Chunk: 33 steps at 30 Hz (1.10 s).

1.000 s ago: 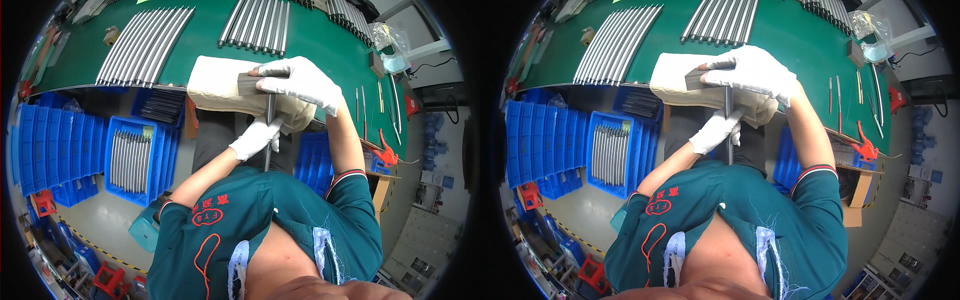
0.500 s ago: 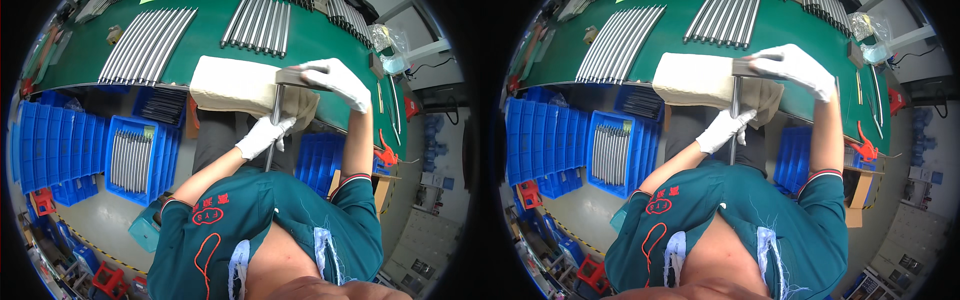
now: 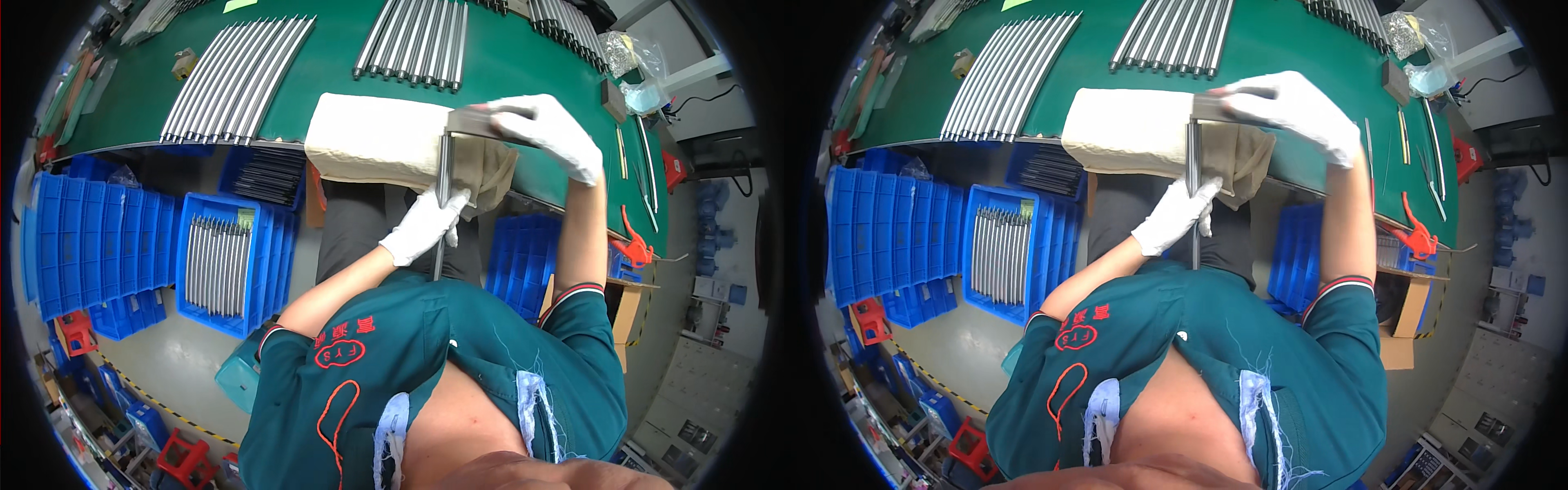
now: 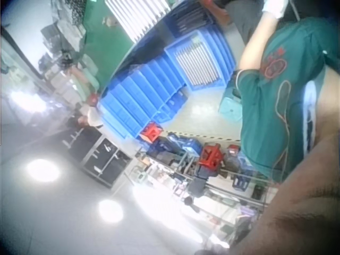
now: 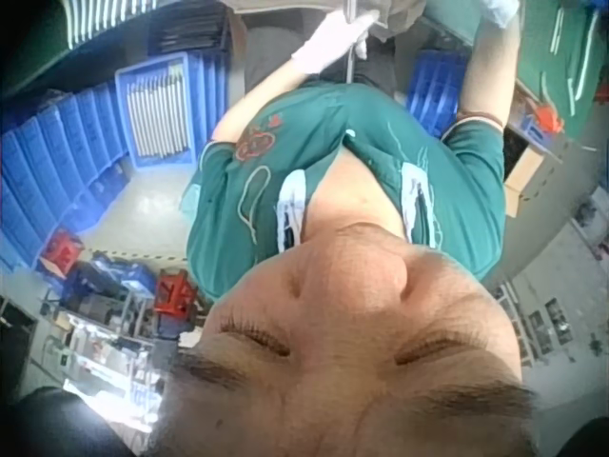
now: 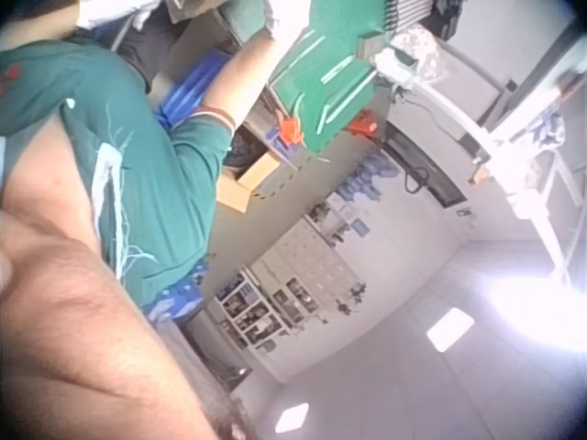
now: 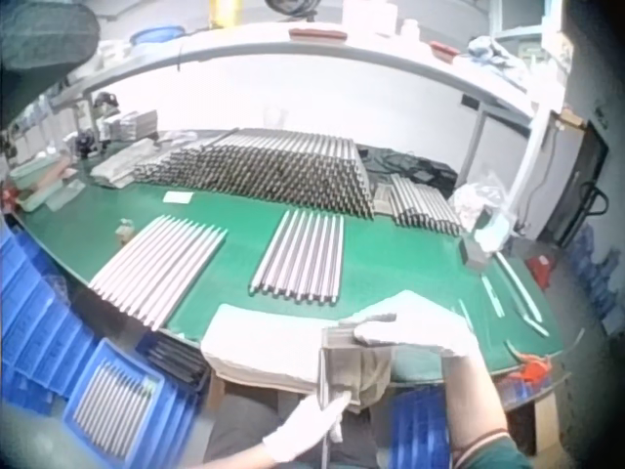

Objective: The person is polishing metal rods using a sanding block and an air duster gun.

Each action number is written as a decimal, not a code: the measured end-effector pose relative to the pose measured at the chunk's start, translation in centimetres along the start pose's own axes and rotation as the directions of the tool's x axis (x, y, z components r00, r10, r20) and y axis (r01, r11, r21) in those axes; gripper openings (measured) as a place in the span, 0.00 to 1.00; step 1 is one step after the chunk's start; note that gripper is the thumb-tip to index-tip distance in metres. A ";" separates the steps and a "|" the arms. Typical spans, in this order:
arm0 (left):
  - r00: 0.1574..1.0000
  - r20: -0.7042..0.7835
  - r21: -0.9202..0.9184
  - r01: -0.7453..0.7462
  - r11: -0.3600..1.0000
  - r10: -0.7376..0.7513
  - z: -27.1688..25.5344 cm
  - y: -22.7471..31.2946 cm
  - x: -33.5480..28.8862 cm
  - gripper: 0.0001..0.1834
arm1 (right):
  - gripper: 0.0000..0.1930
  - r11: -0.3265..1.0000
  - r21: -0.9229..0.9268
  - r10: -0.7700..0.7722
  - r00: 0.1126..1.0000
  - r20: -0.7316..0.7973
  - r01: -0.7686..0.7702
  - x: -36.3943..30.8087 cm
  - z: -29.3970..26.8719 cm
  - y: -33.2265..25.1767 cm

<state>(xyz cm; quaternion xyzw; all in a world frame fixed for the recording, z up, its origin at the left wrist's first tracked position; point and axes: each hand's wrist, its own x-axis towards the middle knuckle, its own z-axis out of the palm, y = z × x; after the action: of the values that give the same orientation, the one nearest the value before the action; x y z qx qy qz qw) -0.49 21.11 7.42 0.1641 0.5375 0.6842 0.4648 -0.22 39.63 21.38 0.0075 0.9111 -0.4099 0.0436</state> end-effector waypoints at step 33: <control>0.998 0.055 0.001 -0.014 1.000 0.014 -0.4 -1.5 0.3 0.15 | 0.19 0.996 0.078 -0.053 0.999 0.012 0.052 0.6 1.1 0.6</control>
<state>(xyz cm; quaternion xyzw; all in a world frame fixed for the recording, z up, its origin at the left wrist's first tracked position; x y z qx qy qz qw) -0.19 21.08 5.84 0.1868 0.5237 0.6824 0.4745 -0.71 39.24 20.17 -0.0178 0.8941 -0.4458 0.0391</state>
